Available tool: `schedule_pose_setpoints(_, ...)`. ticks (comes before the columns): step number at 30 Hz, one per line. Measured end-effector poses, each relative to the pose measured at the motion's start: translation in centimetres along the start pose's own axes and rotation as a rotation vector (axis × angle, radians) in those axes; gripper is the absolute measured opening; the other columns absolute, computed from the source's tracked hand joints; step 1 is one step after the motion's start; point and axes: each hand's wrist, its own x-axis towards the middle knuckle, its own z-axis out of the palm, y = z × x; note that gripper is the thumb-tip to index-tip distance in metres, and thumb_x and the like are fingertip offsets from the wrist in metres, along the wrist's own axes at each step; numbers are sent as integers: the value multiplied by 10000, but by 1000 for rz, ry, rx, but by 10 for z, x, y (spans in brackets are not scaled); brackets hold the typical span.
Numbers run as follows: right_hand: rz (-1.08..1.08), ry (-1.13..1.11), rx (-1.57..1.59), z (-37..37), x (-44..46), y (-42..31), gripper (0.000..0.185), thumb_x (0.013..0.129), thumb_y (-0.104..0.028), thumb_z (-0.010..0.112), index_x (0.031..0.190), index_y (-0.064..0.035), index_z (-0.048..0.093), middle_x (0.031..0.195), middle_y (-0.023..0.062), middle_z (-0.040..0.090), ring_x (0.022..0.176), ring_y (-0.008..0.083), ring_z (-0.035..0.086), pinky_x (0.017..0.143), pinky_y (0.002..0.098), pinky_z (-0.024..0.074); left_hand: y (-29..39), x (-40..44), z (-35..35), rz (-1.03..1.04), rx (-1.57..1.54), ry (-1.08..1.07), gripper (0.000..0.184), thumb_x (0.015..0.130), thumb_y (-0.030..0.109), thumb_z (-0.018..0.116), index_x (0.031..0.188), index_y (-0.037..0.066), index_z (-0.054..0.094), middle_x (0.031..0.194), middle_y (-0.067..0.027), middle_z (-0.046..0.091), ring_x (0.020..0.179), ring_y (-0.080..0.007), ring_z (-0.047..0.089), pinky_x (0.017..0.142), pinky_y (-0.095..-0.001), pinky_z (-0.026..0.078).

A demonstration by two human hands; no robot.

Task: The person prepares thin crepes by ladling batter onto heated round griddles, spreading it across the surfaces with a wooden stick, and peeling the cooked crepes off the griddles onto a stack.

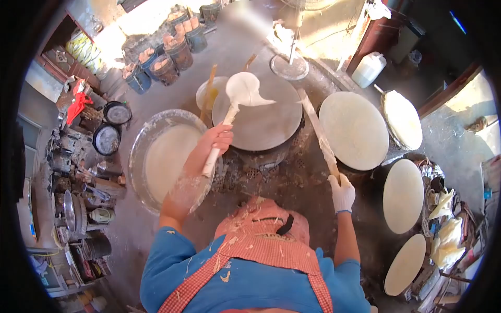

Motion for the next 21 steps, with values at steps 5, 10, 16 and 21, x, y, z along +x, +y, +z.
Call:
schedule_pose_setpoints(5, -348, -29, 67, 53, 45, -57, 396, 809, -275, 602, 1199, -221, 567, 957, 190, 632, 873, 343, 623, 745, 396, 489, 21, 105, -10, 321, 897, 464, 470, 798, 4, 498, 1194, 221, 368, 557, 4, 355, 365, -94, 329, 303, -233, 292)
schedule_pose_setpoints(10, -129, -198, -64, 113, 80, -37, 333, 769, -286, 621, 1080, -169, 643, 895, 186, 647, 813, 303, 643, 713, 375, 493, 63, 160, -106, 874, 1799, 921, 666, 726, 46, 494, 1366, 183, 372, 738, -192, 596, 621, -286, 621, 547, -428, 488)
schedule_pose_setpoints(16, 369, -259, 889, 102, 81, -83, 366, 783, -177, 677, 1145, -140, 634, 840, 142, 685, 751, 186, 640, 665, 271, 492, 85, 113, -95, 757, 2414, 970, 691, 772, 60, 478, 1409, 252, 293, 874, -206, 578, 810, -379, 585, 731, -452, 458)
schedule_pose_setpoints(21, -108, -78, -228, 145, 122, -62, 282, 826, -308, 568, 1073, -200, 654, 826, 185, 638, 733, 331, 643, 645, 397, 498, 103, 108, -31, 1216, 2067, 821, 699, 777, 51, 471, 1418, 247, 274, 992, -199, 594, 816, -345, 598, 732, -420, 457)
